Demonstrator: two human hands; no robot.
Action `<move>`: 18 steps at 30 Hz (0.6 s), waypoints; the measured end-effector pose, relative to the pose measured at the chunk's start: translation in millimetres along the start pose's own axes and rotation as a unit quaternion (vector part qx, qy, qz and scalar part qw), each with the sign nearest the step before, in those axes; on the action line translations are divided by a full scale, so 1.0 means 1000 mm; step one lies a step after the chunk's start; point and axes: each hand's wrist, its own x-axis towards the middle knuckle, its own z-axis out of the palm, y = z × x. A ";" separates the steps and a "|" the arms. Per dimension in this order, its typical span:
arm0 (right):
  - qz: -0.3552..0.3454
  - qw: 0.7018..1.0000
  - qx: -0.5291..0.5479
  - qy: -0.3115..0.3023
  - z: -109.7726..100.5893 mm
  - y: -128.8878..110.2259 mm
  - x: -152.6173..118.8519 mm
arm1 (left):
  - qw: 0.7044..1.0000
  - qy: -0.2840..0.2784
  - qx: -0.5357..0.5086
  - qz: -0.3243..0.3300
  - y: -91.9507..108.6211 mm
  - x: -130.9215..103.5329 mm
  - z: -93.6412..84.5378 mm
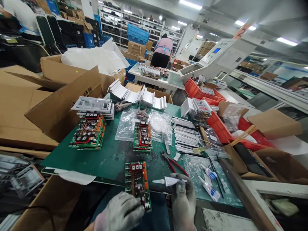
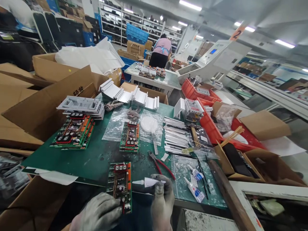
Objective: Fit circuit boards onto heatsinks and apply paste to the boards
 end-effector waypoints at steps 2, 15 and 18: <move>0.001 1.000 -0.011 -0.005 0.010 -0.010 0.003 | 1.000 0.013 0.007 -0.002 -0.001 0.002 0.008; -0.169 0.964 -0.154 -0.134 0.045 -0.039 0.012 | 0.984 0.040 0.104 -0.139 -0.007 -0.017 0.027; -0.213 0.948 -0.170 -0.162 0.052 -0.042 0.013 | 0.985 0.044 0.097 -0.137 -0.007 -0.015 0.026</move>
